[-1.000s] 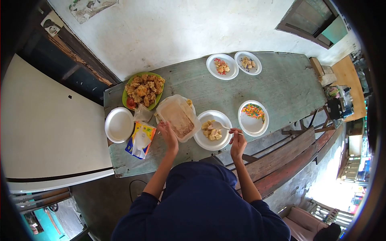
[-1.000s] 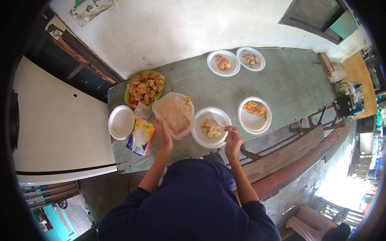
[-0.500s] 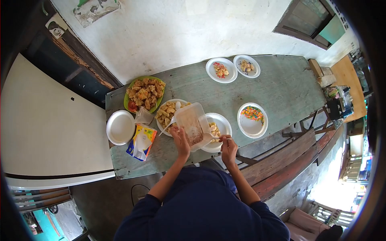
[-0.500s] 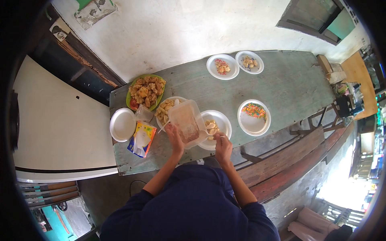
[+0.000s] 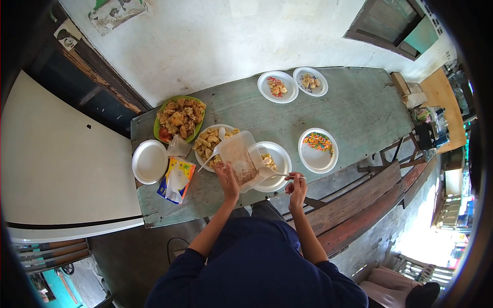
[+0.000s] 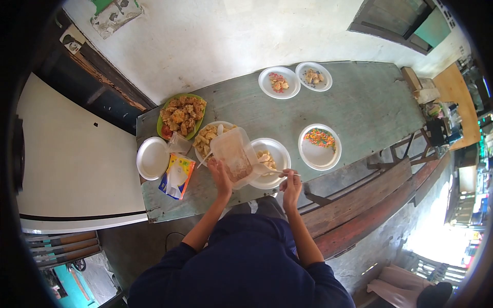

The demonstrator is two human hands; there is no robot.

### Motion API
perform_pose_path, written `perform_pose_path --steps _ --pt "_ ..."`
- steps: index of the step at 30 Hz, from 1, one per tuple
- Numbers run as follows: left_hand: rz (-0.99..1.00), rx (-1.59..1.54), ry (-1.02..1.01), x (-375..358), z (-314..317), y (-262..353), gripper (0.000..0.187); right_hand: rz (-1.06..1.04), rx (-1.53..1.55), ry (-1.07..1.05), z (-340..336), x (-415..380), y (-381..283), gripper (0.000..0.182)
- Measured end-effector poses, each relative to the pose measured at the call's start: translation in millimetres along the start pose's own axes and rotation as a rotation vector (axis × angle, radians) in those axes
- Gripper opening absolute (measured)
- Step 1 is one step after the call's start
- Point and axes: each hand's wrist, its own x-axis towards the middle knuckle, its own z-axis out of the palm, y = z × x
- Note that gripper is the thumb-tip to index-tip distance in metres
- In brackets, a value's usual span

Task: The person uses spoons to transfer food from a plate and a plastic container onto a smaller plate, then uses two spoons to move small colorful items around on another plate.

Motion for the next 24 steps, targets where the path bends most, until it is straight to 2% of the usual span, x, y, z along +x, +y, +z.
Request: perform_pose_path --steps 6,8,12,14,18,21,24 --pt "0.017 0.023 0.083 4.3 -12.2 -10.0 0.026 -0.161 -0.113 0.126 -16.9 13.4 -2.2 0.027" --pt "0.04 0.033 0.1 5.7 -17.2 -9.3 0.027 -0.228 -0.289 0.066 -18.0 14.7 -0.3 0.027" --pt "0.005 0.137 0.142 8.3 -26.3 -11.2 0.026 -0.259 -0.403 0.014 -14.1 12.4 0.4 0.025" --pt "0.016 0.146 0.158 9.6 -27.9 -14.6 0.026 -0.267 -0.557 -0.036 -6.9 9.7 -4.7 0.019" --pt "0.016 0.137 0.151 11.0 -30.5 -14.8 0.026 -0.468 -0.675 -0.1 -3.2 16.7 4.0 0.02" --pt "0.031 0.129 0.156 13.2 -26.0 -16.1 0.026 -0.386 -0.554 -0.054 6.1 14.3 -7.6 0.019" --pt "0.044 0.101 0.118 11.4 -23.0 -15.2 0.026 -0.338 -0.419 -0.097 16.8 9.6 -23.2 0.018"
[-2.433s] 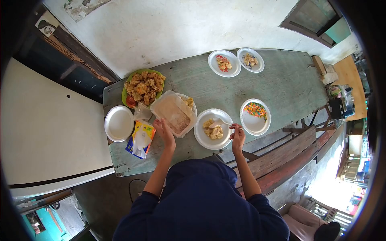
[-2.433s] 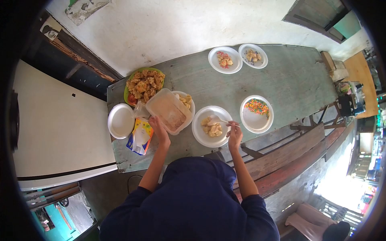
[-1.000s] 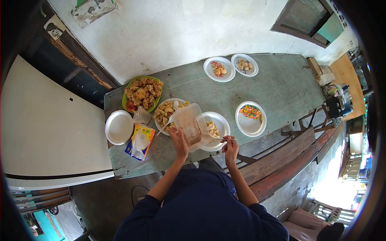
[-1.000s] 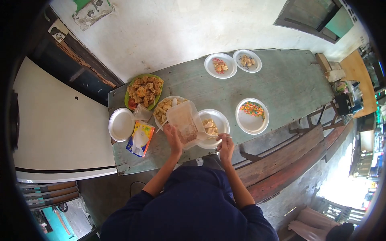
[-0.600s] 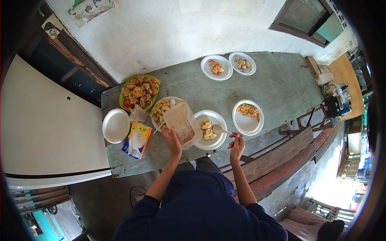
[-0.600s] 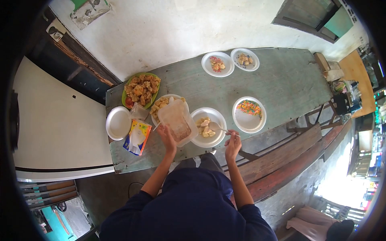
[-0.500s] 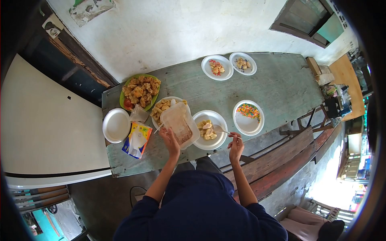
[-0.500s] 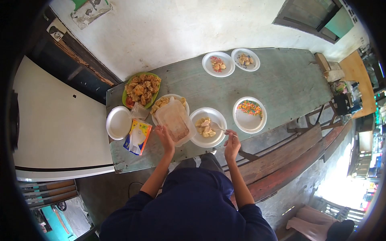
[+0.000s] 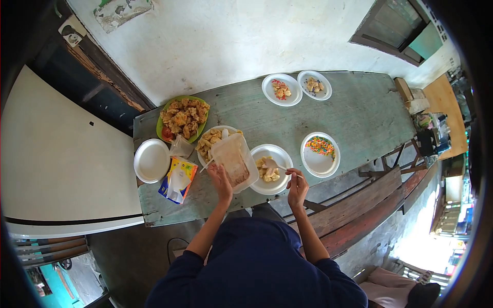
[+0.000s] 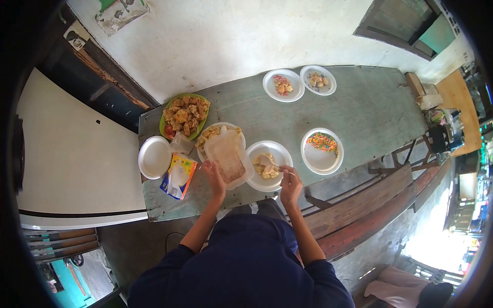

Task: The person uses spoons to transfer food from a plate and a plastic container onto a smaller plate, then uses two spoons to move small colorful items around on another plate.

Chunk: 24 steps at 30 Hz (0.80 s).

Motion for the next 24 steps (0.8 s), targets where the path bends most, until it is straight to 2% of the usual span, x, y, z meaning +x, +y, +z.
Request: perform_pose_path --steps 4,6,7,11,14,16,17,19,22,24 --pt "-0.07 -0.059 -0.11 -6.3 9.1 8.0 0.027 -0.146 -0.13 -0.091 15.2 0.9 -9.8 0.014" --pt "-0.046 -0.074 -0.126 -7.6 16.2 11.2 0.026 -0.377 -0.344 -0.181 21.1 3.0 -16.5 0.01" --pt "-0.021 -0.09 -0.14 -7.0 19.6 12.7 0.026 -0.313 -0.408 -0.231 21.2 1.9 -22.3 0.008" --pt "0.046 -0.055 -0.146 -3.1 26.2 14.0 0.024 -0.308 -0.449 -0.254 22.2 1.0 -20.3 0.01" --pt "0.028 -0.049 -0.146 0.3 26.8 10.8 0.024 -0.285 -0.269 -0.157 25.7 1.9 -4.1 0.016" --pt "0.041 -0.012 -0.159 2.9 25.6 3.1 0.023 -0.038 -0.122 -0.104 24.4 2.4 8.1 0.024" --pt "0.044 -0.012 -0.158 3.8 26.0 3.0 0.023 -0.039 -0.12 -0.104 24.1 3.7 9.1 0.024" --pt "0.03 -0.022 -0.152 6.2 27.3 3.2 0.023 0.093 0.095 -0.046 23.5 6.7 10.3 0.028" --pt "-0.023 -0.071 -0.154 8.8 30.7 14.3 0.024 0.169 0.226 0.001 19.8 10.1 15.2 0.028" --pt "0.014 -0.08 -0.148 13.1 33.0 10.9 0.025 0.205 0.273 0.009 16.8 13.7 19.0 0.029"
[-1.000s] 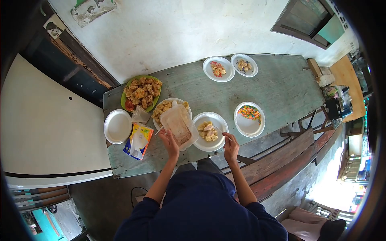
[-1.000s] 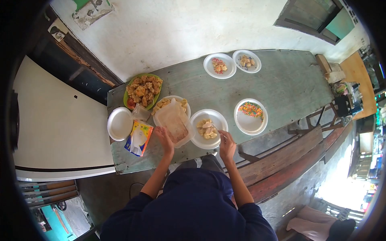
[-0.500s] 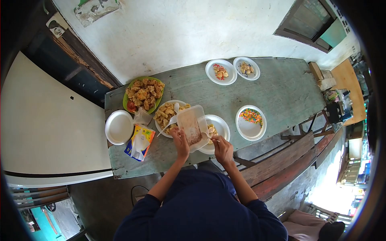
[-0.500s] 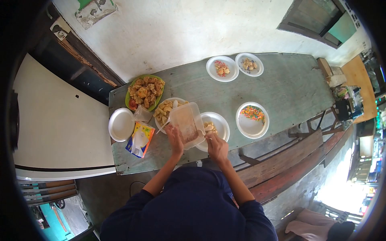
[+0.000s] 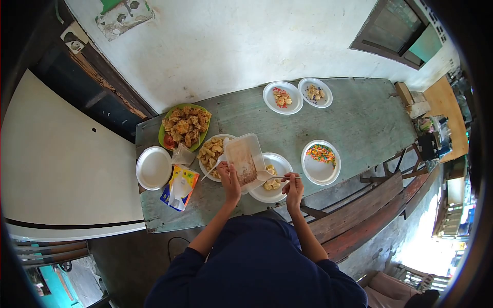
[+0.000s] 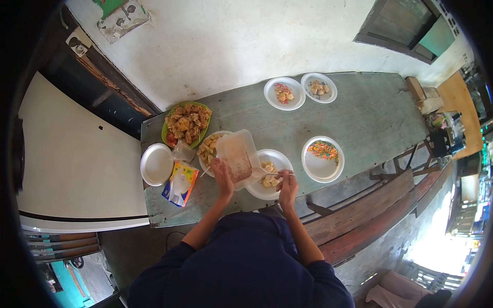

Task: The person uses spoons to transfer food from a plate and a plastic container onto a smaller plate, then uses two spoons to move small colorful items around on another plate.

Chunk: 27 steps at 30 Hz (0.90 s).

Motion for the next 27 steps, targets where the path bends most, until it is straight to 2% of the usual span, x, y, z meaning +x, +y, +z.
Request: perform_pose_path --steps 6,8,15,18,27 --pt "0.014 -0.007 0.023 10.8 -3.2 -1.5 0.026 0.075 0.188 0.059 -15.4 9.4 -4.3 0.029" --pt "0.019 0.02 0.042 12.5 -8.0 -3.3 0.026 0.002 0.121 0.145 -22.3 11.4 -4.4 0.028" --pt "-0.02 0.084 0.115 6.5 -31.6 -3.3 0.028 -0.097 -0.119 0.136 -35.4 -4.9 5.1 0.028" --pt "-0.004 0.086 0.126 6.0 -36.4 -8.8 0.028 -0.06 -0.112 0.169 -35.3 -10.1 5.9 0.027" --pt "0.0 0.063 0.126 7.2 -35.6 -9.5 0.029 -0.157 -0.303 0.087 -26.9 -11.6 0.9 0.027"
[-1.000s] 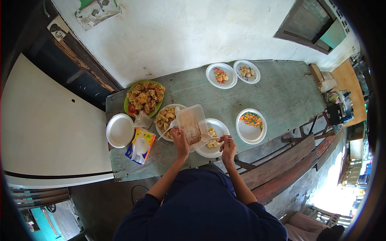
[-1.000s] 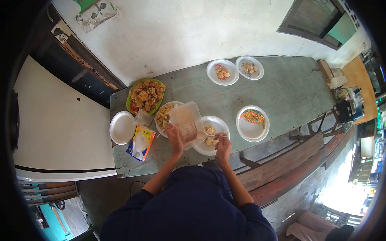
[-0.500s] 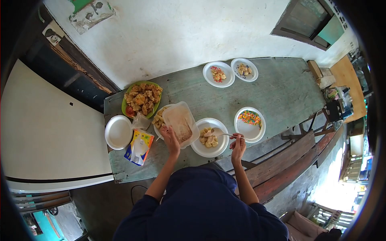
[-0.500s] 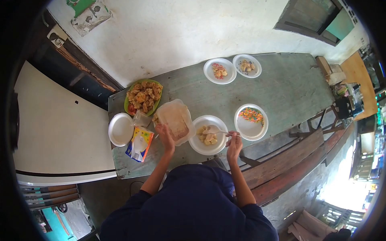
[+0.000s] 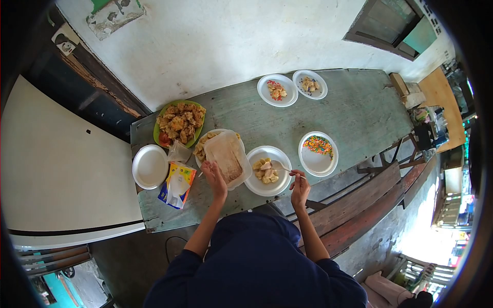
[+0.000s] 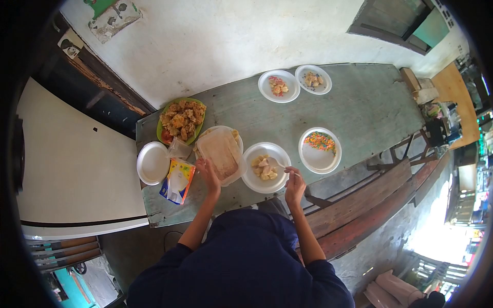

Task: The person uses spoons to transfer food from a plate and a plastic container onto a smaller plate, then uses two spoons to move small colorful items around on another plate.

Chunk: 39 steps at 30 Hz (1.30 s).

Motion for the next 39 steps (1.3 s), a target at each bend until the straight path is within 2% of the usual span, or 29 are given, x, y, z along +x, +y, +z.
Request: perform_pose_path --steps 4,6,13,15,19,23,25,27,29,32,34,37,39 --pt "-0.023 0.014 -0.023 -2.4 -5.6 3.1 0.028 -0.055 -0.109 -0.03 1.7 -2.2 -5.4 0.025" --pt "-0.01 0.025 -0.03 -3.0 -6.5 1.4 0.029 -0.203 -0.196 -0.019 3.3 -3.1 -1.1 0.023" --pt "0.018 -0.053 -0.101 -8.5 -3.9 2.4 0.027 -0.2 -0.115 -0.009 16.5 -22.7 -27.3 0.023" --pt "-0.043 -0.081 -0.15 -9.9 -3.9 5.0 0.027 0.022 0.021 -0.163 24.9 -32.8 -37.7 0.016" --pt "-0.21 -0.2 -0.28 -10.7 -5.2 -9.2 0.024 -0.107 0.011 -0.382 39.9 -36.7 -52.9 0.015" --pt "-0.269 -0.295 -0.368 -10.9 -3.6 -1.7 0.021 -0.173 0.036 -0.407 46.3 -36.5 -49.7 0.023" --pt "-0.212 -0.181 -0.407 -10.3 -4.0 -0.3 0.03 -0.095 0.067 -0.404 46.0 -37.7 -46.2 0.024" --pt "-0.202 -0.197 -0.399 -10.0 -5.8 -14.1 0.03 -0.017 0.097 -0.4 46.9 -39.1 -41.2 0.025" --pt "-0.194 -0.212 -0.391 -11.5 -8.7 -21.9 0.029 0.156 0.241 -0.322 48.2 -40.6 -35.3 0.027" --pt "-0.307 -0.183 -0.354 -11.6 -9.6 -21.1 0.03 0.269 0.378 -0.255 45.4 -38.9 -26.3 0.03" --pt "-0.326 -0.158 -0.267 -10.9 -5.8 -15.2 0.024 0.291 0.427 -0.219 39.7 -34.9 -24.4 0.03" --pt "-0.304 -0.08 -0.211 -6.6 -5.6 3.0 0.026 0.323 0.478 -0.156 25.3 -25.1 -21.9 0.03" --pt "-0.262 -0.045 -0.184 -2.5 -8.1 -1.5 0.026 0.269 0.478 -0.035 12.1 -16.7 -15.3 0.03"
